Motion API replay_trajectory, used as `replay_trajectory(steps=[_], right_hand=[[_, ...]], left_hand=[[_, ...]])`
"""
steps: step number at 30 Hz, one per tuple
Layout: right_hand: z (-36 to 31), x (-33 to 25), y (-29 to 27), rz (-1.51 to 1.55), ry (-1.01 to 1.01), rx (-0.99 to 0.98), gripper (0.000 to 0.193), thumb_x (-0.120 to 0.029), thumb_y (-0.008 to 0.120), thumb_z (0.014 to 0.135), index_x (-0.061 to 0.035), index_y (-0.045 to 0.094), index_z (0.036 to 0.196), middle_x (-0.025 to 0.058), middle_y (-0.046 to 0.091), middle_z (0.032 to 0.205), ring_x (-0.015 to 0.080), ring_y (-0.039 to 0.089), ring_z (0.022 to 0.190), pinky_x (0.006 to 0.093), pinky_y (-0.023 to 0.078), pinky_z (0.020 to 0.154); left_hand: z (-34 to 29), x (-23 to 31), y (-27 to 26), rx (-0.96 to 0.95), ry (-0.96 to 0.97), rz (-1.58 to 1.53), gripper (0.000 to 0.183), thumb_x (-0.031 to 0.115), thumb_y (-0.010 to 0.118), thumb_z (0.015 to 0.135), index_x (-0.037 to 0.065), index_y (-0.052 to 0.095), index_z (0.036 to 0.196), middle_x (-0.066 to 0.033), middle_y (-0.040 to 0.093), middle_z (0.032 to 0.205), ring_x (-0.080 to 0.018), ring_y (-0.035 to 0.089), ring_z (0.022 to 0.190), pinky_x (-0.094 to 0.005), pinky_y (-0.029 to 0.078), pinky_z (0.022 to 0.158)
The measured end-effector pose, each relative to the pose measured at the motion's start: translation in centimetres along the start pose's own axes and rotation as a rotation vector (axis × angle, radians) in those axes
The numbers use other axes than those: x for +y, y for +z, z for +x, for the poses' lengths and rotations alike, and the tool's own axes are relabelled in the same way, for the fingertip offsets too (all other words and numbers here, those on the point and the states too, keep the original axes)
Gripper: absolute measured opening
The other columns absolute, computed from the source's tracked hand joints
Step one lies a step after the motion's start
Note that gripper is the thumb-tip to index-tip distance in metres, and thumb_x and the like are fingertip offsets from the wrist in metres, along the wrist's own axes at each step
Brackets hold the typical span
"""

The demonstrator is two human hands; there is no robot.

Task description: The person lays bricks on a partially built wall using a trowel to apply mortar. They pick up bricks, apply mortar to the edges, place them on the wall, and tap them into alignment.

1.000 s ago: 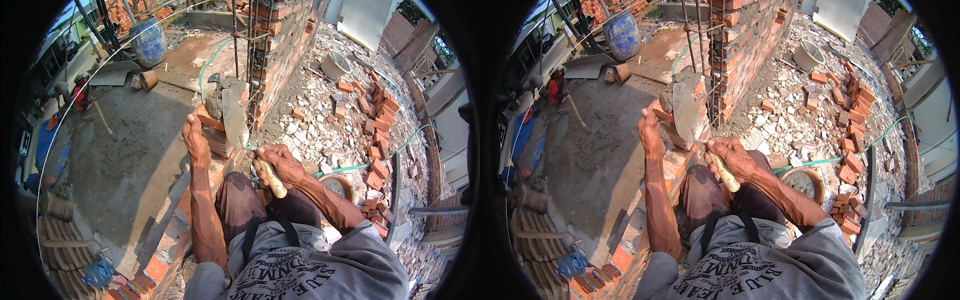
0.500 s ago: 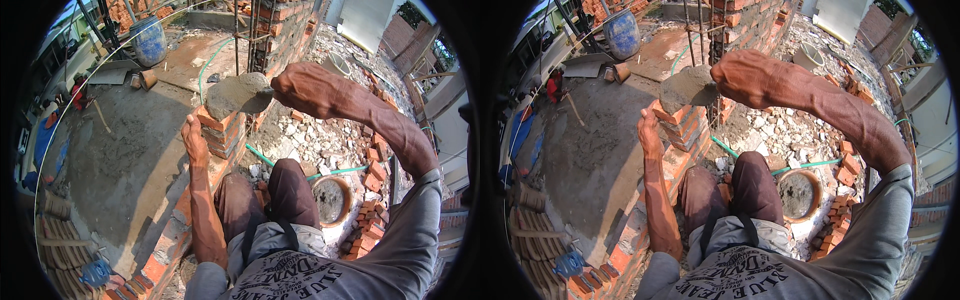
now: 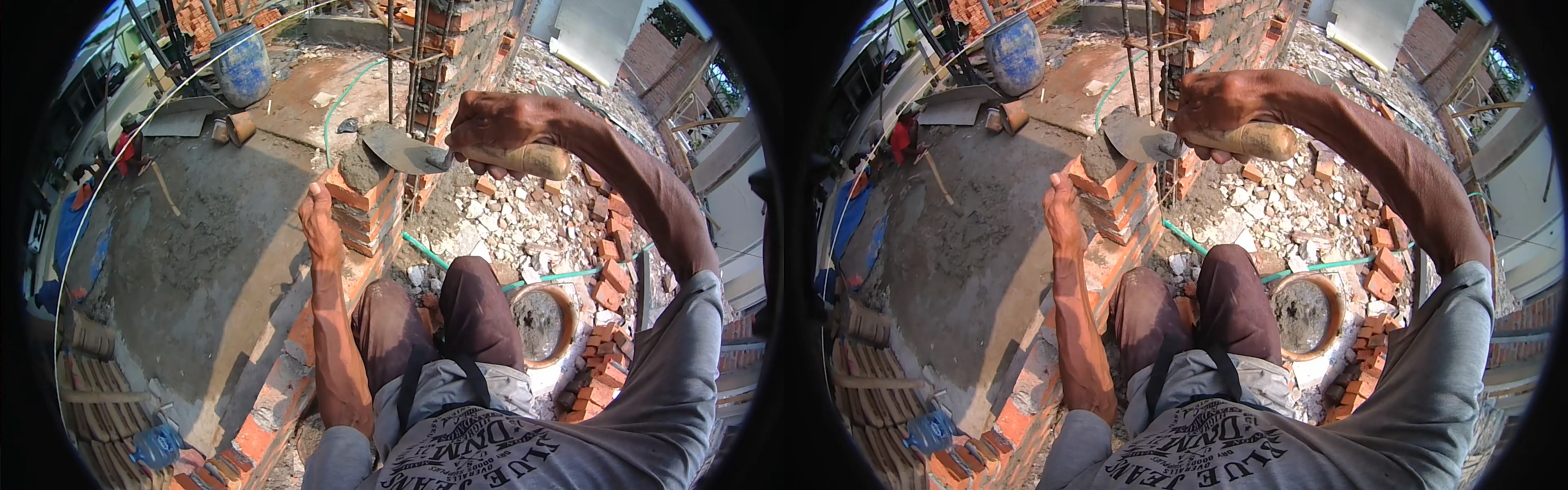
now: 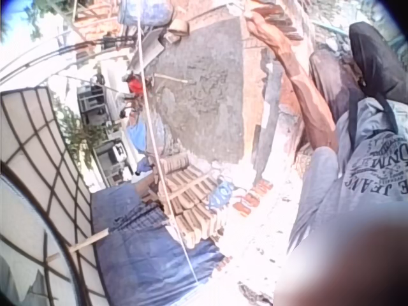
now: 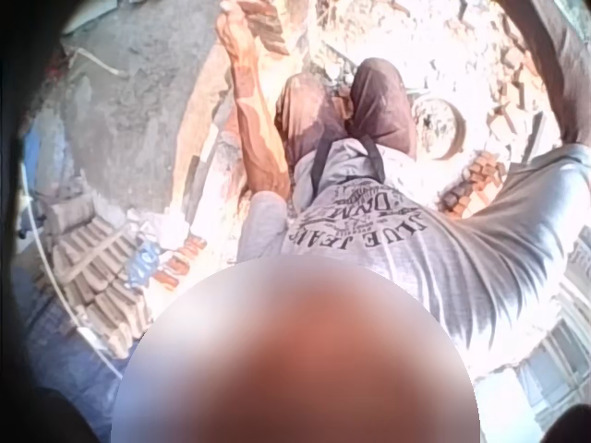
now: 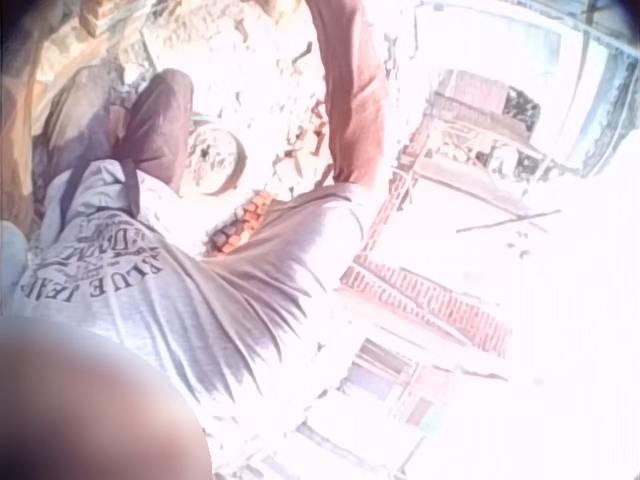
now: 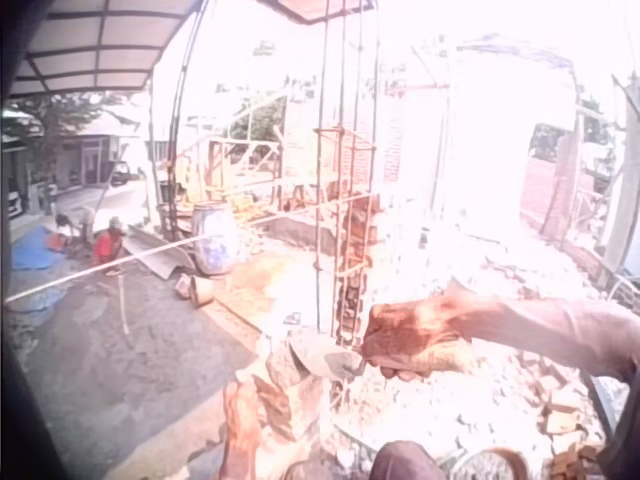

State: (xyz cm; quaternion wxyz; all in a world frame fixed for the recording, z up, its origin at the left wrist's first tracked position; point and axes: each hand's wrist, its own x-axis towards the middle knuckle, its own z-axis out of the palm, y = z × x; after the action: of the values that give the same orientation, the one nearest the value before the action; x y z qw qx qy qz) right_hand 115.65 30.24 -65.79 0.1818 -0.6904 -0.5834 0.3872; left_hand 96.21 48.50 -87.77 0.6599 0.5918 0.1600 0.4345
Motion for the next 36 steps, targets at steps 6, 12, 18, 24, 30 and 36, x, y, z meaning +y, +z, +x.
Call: replay_trajectory(steps=[6,12,18,24,30,36], right_hand=[[-1.5,-4.6,1.2,0.37,0.32,0.084,0.029,-0.026,0.053,0.098,-0.0015,0.056,0.113,0.0138,0.065,0.08,0.0175,0.065,0.053,0.0264,0.056,0.037],[-0.3,-4.6,1.8,0.1,0.319,0.003,0.032,-0.029,0.053,0.098,0.0009,0.057,0.108,0.012,0.063,0.076,0.0157,0.061,0.055,0.0311,0.051,0.043],[0.0,-3.6,0.2,-0.834,0.036,0.098,0.029,-0.027,0.055,0.095,0.0018,0.053,0.097,0.0085,0.051,0.071,0.0208,0.049,0.063,0.0404,0.043,0.063],[4.6,-2.3,2.6,-1.414,-0.068,0.468,0.016,-0.012,0.058,0.086,-0.0027,0.058,0.073,0.0073,0.051,0.064,0.0237,0.055,0.064,0.0404,0.046,0.061],[7.8,-3.0,4.5,-1.676,-0.301,0.439,0.025,-0.018,0.063,0.084,-0.0154,0.06,0.059,-0.0006,0.052,0.056,0.0142,0.053,0.055,0.0325,0.039,0.05],[5.7,-4.1,8.1,-1.738,-0.266,0.394,0.019,-0.02,0.062,0.076,-0.0047,0.058,0.065,0.0015,0.048,0.057,0.0167,0.051,0.056,0.0331,0.036,0.051]], left_hand=[[-0.3,0.3,0.2,0.049,0.019,0.066,0.068,0.051,0.032,0.102,-0.007,0.055,0.127,-0.0202,0.059,0.123,-0.0285,0.052,0.117,-0.0408,0.035,0.103],[-0.3,0.3,0.0,-0.006,-0.003,0.003,0.066,0.048,0.032,0.103,-0.008,0.05,0.132,-0.0182,0.056,0.128,-0.0261,0.05,0.122,-0.0393,0.035,0.106],[-0.5,0.3,0.1,-0.029,-0.018,-0.107,0.06,0.045,0.033,0.104,-0.007,0.051,0.13,-0.0176,0.058,0.124,-0.0246,0.054,0.116,-0.0366,0.038,0.104],[-0.2,-0.7,-0.3,0.027,-0.027,-0.04,0.047,0.039,0.037,0.104,-0.004,0.051,0.118,-0.0126,0.062,0.11,-0.0197,0.06,0.102,-0.0357,0.045,0.095],[-0.2,-1.7,-0.4,0.055,0.004,-0.098,0.044,0.039,0.04,0.103,-0.002,0.056,0.114,-0.0055,0.053,0.095,-0.0161,0.048,0.089,-0.0326,0.04,0.084],[-0.9,-2.2,0.3,0.282,-0.069,-0.242,0.063,0.054,0.04,0.1,-0.005,0.051,0.121,-0.0139,0.054,0.114,-0.0229,0.05,0.108,-0.0365,0.037,0.098]])
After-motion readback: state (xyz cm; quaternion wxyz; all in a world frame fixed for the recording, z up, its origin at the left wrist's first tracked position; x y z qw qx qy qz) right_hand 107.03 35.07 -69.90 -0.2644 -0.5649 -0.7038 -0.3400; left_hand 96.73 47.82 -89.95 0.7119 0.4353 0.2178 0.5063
